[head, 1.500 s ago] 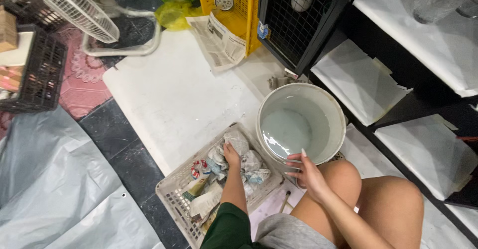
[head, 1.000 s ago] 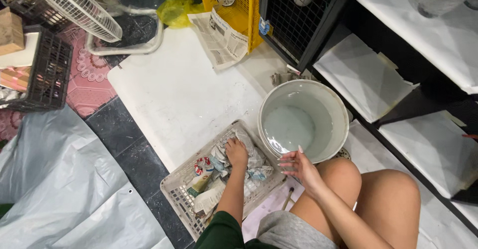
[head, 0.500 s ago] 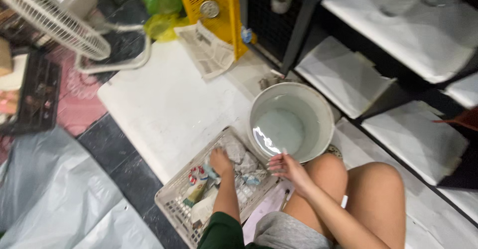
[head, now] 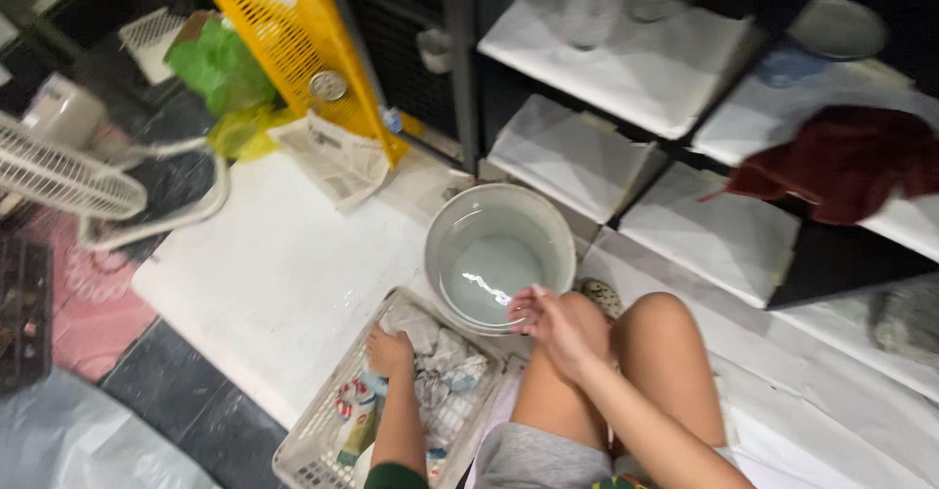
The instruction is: The person washes ceramic bowls and cups in a bucket of water, dries them with a cloth, and wraps them in newspaper. The person handles the items one at a time, rinsing, drying, and wrapping each piece before placing it in a basket.
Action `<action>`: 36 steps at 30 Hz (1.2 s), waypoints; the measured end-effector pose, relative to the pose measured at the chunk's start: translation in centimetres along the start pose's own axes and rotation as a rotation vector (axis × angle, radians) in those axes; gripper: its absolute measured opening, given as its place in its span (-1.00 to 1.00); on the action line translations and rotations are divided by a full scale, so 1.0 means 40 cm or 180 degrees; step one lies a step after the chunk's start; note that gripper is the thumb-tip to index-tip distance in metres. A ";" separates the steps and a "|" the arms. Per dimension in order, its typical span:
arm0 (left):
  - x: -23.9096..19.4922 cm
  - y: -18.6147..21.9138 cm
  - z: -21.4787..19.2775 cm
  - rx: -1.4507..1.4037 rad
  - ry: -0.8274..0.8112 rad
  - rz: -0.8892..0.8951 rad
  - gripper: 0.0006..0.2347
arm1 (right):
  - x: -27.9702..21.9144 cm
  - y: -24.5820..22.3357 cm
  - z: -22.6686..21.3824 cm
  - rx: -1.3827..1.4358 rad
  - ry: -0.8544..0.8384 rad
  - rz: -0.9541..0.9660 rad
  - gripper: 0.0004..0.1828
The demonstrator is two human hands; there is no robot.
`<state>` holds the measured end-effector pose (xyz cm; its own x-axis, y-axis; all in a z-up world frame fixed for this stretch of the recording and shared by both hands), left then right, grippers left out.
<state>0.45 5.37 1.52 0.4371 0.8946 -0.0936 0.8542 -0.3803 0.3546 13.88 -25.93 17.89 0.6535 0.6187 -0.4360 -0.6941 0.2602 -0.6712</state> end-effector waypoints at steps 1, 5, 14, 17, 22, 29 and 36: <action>-0.009 0.041 -0.006 -0.0280 0.0209 0.0415 -0.46 | -0.025 -0.044 -0.025 0.0039 0.0085 -0.0122 -0.64; -0.101 0.193 -0.053 -0.1127 0.0439 0.1650 -0.49 | -0.153 -0.199 -0.156 0.0258 0.0549 -0.0599 -0.71; -0.390 0.700 -0.320 -0.2465 -0.0688 0.3359 -0.83 | -0.449 -0.383 -0.388 -0.0528 0.1881 -0.1856 -0.82; -0.497 0.861 -0.406 -0.2830 -0.1084 0.3886 -0.89 | -0.539 -0.430 -0.442 -0.0690 0.2231 -0.2279 -0.85; -0.660 1.069 -0.499 -0.3239 -0.1502 0.4296 -0.90 | -0.686 -0.525 -0.502 -0.0699 0.2750 -0.3024 -0.89; -0.949 1.234 -0.515 -0.3400 -0.3006 0.4484 -0.84 | -0.841 -0.780 -0.535 -0.2545 0.3921 -0.3878 -0.76; -1.103 1.276 -0.419 -0.3496 -0.3629 0.4683 -0.82 | -0.741 -0.993 -0.623 -0.4784 0.5119 -0.2537 -0.72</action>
<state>20.06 -49.56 39.35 0.7438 -0.4885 0.4562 -0.4465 0.1448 0.8830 29.60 -73.06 42.53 0.7277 -0.3470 0.5917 -0.1426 -0.9203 -0.3644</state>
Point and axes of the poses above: each hand's wrist, its own x-axis towards the middle knuckle, its own z-axis out of the palm, y = z × x, the point moved 5 cm from there along x, towards the middle knuckle, and after that the axes turned 8 degrees about z, right-handed, at the moved point
